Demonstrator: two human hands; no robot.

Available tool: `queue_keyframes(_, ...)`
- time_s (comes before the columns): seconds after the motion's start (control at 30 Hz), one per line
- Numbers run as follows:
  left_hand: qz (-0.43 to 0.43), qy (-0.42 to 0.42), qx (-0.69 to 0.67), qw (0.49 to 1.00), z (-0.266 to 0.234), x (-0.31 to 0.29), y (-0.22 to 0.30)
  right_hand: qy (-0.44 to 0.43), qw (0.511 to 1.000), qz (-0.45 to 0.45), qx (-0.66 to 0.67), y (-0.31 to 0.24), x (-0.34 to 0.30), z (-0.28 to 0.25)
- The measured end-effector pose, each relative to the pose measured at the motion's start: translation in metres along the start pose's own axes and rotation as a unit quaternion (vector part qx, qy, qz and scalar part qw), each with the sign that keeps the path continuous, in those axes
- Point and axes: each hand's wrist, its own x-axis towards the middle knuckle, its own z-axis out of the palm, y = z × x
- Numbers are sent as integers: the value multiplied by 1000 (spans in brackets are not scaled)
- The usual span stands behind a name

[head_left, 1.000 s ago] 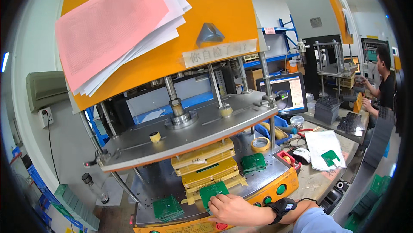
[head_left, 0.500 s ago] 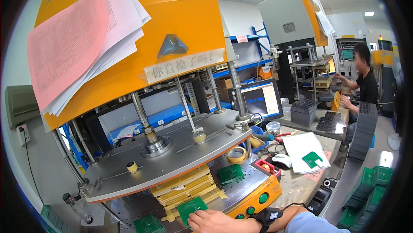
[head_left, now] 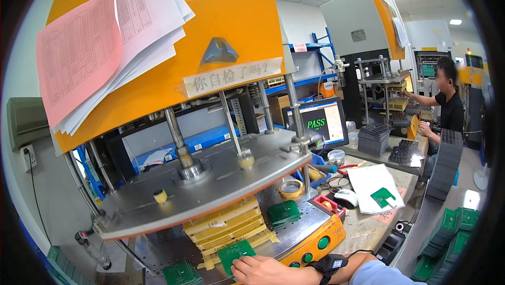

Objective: Operating a press machine to test or process green electronic circuit boards.

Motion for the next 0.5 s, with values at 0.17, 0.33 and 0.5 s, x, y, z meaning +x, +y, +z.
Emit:
queue_keyframes(0.17, -37, -13, -100, 994, -17, 16, 16, -7, 1000, -11, 23, 11, 4, 2)
queue_keyframes(0.33, 228, 72, -81, 968, -60, 119, 110, -16, 997, 22, 74, 57, 14, 15)
queue_keyframes(0.5, 258, 11, 92, 962, 7, 231, 153, -81, 993, 15, 89, 68, 8, 18)
